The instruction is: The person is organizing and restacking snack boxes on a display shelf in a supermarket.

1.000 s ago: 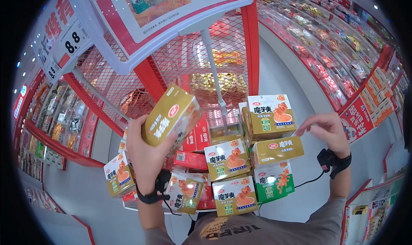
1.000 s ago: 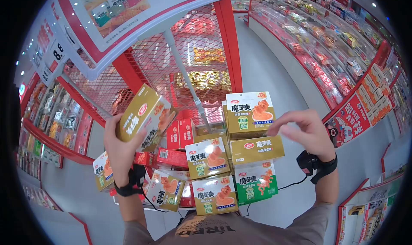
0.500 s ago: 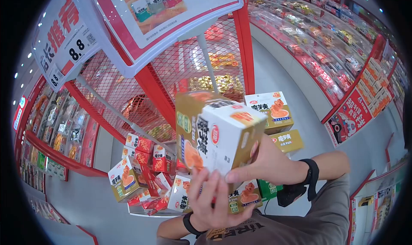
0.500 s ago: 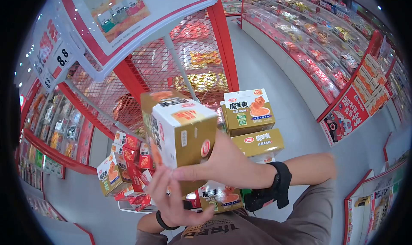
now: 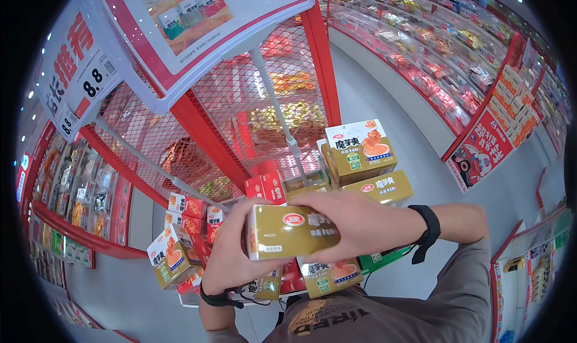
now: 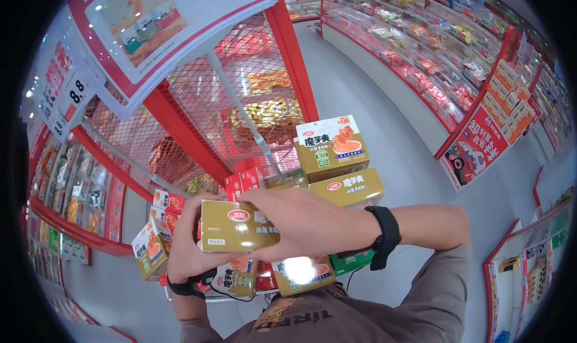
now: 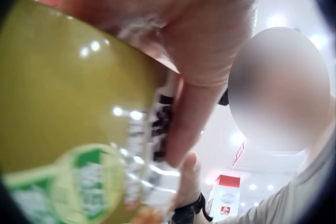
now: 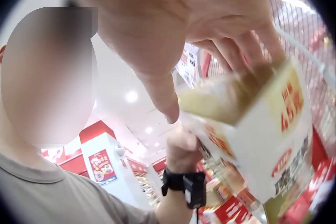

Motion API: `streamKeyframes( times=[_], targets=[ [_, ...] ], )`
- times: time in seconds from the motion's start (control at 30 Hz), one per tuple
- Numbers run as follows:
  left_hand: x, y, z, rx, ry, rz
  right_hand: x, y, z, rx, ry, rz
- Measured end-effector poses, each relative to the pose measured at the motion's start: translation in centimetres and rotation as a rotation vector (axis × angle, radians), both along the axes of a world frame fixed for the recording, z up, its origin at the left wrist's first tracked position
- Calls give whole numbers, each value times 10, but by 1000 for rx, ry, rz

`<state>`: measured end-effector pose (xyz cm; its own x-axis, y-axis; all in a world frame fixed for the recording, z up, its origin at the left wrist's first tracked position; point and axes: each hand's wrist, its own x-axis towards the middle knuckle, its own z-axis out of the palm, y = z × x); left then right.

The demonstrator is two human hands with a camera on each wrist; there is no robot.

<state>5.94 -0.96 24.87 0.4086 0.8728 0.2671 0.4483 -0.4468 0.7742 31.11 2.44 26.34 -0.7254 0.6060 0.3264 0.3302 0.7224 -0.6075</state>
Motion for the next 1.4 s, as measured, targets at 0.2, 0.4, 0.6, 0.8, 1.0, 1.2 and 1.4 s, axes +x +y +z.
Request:
streamKeyframes(
  times=[0.2, 0.4, 0.6, 0.8, 1.0, 1.2, 1.4],
  targets=[
    [-31, 66, -47, 54, -314, 422, 75, 3, 16, -195, 314, -215],
    [-36, 166, -127, 14, -327, 528, 120, -11, 4, -400, 430, -312],
    [2, 192, -145, -385, -720, 284, 145, -27, -13, -410, 426, -347],
    [8, 228, -194, -329, -632, 94, 167, -52, -21, -503, 444, -400],
    [16, 240, -221, -409, -707, 17, 181, -68, -37, -580, 486, -481],
    [14, 244, -224, -522, -818, -3, 185, -61, -44, -630, 566, -499],
    [15, 244, -226, -501, -838, 5, 176, -36, -55, -658, 590, -508]
  ],
)
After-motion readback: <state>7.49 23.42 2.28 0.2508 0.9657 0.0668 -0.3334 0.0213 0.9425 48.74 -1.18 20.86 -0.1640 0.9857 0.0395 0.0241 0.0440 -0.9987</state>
